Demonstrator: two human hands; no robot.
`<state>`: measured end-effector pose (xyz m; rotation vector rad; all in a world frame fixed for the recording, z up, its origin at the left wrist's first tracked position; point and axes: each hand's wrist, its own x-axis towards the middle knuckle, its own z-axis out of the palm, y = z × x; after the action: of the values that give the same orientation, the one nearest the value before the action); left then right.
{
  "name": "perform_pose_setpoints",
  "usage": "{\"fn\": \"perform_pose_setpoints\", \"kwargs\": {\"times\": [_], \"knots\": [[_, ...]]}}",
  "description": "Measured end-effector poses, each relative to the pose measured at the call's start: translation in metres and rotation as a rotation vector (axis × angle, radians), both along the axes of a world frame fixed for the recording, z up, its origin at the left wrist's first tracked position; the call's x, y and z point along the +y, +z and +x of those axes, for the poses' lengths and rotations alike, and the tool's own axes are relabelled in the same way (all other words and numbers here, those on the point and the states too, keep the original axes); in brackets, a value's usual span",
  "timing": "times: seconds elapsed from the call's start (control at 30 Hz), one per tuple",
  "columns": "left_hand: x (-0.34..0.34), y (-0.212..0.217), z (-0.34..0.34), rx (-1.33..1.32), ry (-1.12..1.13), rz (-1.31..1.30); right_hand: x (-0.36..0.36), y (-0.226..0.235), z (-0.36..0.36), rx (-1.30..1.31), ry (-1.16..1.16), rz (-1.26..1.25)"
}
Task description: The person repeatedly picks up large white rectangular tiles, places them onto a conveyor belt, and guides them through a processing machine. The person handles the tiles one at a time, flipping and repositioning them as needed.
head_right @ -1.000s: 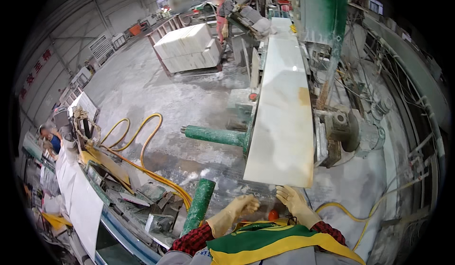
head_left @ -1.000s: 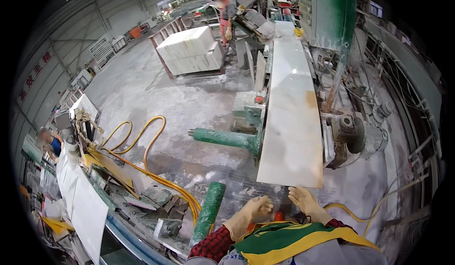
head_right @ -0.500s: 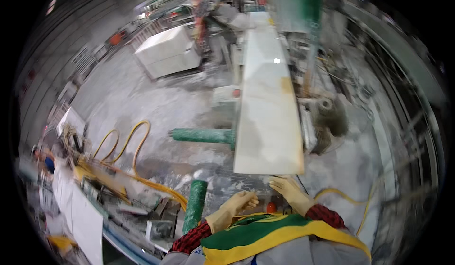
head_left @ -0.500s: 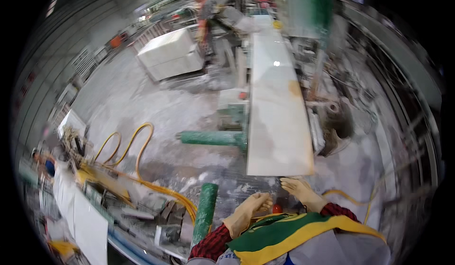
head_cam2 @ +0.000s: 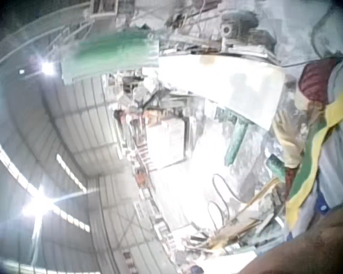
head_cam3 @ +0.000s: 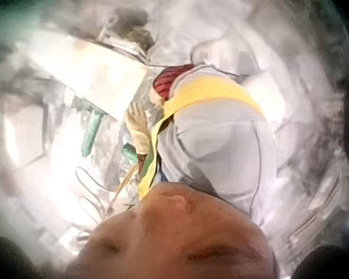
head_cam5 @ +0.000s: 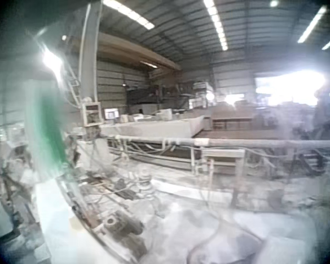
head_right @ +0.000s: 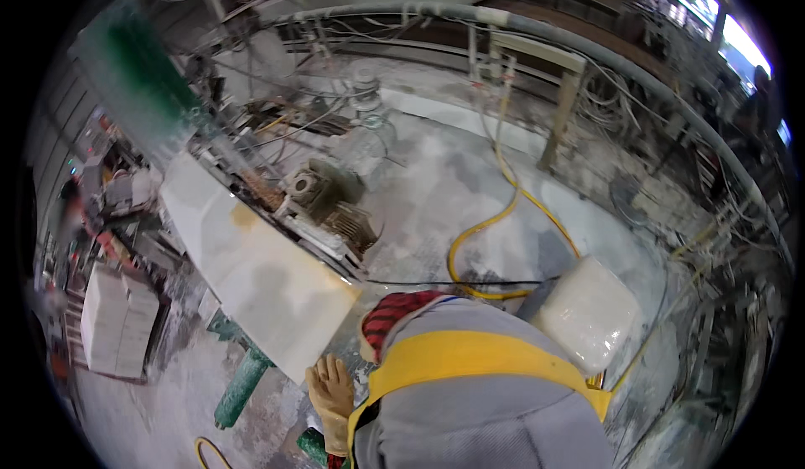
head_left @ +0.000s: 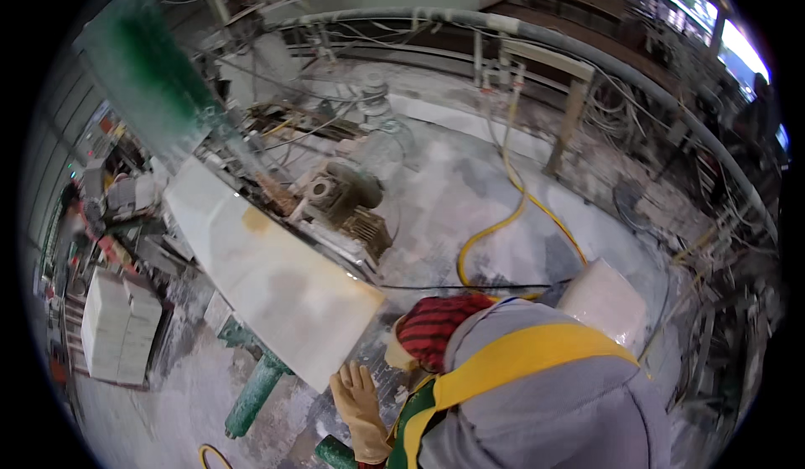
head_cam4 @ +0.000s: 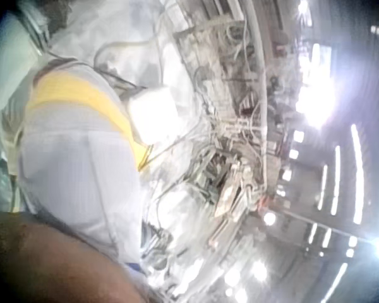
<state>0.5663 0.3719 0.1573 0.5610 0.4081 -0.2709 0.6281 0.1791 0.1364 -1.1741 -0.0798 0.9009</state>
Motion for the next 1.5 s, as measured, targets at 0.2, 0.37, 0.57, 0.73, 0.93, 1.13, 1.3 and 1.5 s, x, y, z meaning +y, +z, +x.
{"fn": "perform_pose_setpoints", "kwargs": {"times": [0.2, 0.37, 0.57, 0.73, 0.93, 1.13, 1.3, 1.5], "knots": [[-0.01, 0.013, -0.003, -0.066, 0.014, 0.178, 0.022, 0.008, -0.004, -0.067, 0.058, -0.045], [0.001, -0.011, 0.004, -0.125, -0.115, 0.071, 0.046, 0.019, 0.001, -0.199, 0.168, -0.123], [0.001, 0.018, 0.003, -0.201, -0.2, 0.228, 0.06, 0.032, 0.028, -0.601, 0.394, -0.339], [0.01, -0.026, 0.019, 0.107, 0.011, 0.094, 0.049, 0.049, 0.045, -0.871, 0.532, -0.599], [0.0, -0.041, 0.061, -0.134, -0.065, 0.095, 0.037, 0.063, 0.042, -1.025, 0.622, -0.821], [0.006, -0.012, 0.024, -0.193, -0.167, 0.214, 0.037, 0.071, 0.027, -1.098, 0.715, -0.888], [0.009, -0.019, 0.029, -0.145, -0.092, 0.264, 0.036, 0.071, 0.023, -1.148, 0.824, -0.941], [0.005, -0.01, 0.034, 0.19, 0.178, 0.01, 0.017, 0.08, 0.021, -1.142, 0.955, -1.033]]}}
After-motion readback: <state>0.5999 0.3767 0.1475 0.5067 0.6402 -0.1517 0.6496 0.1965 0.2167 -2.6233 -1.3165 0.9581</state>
